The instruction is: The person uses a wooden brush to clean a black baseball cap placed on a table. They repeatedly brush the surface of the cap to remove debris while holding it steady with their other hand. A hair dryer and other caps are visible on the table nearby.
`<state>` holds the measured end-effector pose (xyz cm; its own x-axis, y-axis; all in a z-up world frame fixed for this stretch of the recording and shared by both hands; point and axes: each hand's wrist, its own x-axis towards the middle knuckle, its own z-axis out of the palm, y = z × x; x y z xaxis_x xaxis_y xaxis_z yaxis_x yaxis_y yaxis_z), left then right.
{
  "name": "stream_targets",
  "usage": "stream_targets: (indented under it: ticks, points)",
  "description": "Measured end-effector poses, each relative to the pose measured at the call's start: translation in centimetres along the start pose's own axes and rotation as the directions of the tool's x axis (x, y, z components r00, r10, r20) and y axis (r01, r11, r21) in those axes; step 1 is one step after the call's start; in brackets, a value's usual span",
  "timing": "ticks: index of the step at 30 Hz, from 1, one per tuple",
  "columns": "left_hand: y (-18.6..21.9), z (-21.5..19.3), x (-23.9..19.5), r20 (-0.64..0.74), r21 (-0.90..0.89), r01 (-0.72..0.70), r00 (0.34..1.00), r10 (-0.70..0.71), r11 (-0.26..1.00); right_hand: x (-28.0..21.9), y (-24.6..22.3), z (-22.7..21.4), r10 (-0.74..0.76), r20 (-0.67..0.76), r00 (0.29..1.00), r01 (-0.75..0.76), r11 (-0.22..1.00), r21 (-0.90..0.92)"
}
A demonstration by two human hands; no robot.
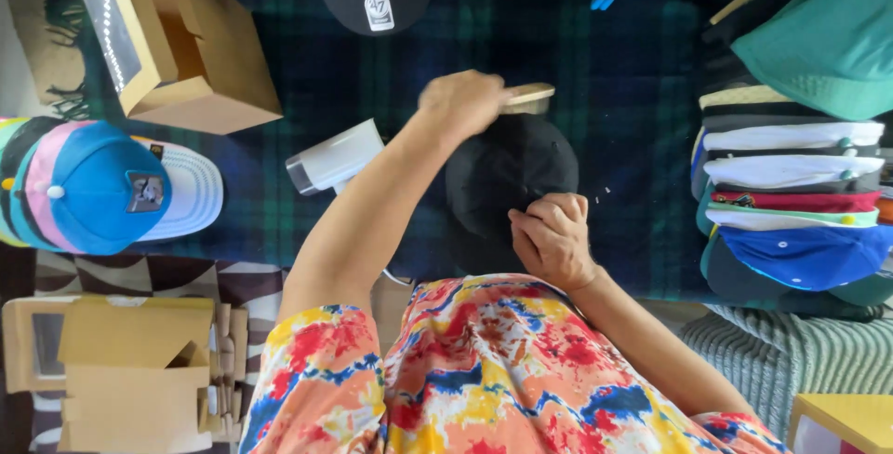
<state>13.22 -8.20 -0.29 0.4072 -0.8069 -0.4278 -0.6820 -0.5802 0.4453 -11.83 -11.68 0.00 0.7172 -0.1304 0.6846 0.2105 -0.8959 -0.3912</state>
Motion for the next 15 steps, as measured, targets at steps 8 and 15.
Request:
stream_targets:
  ticks: [8,15]
  points:
    - [2.7,-0.6,-8.7,-0.684,0.439,-0.152,0.582,0.439,0.885,-0.5,0.4,0.5,-0.041,-0.023,0.999,0.041,0.999,0.028]
    - [-0.2,4.3,-10.6,-0.718,0.33,0.046,0.661,0.219,0.943,-0.9,0.5,0.3,-0.027,0.003,1.0,0.027,1.0,0.009]
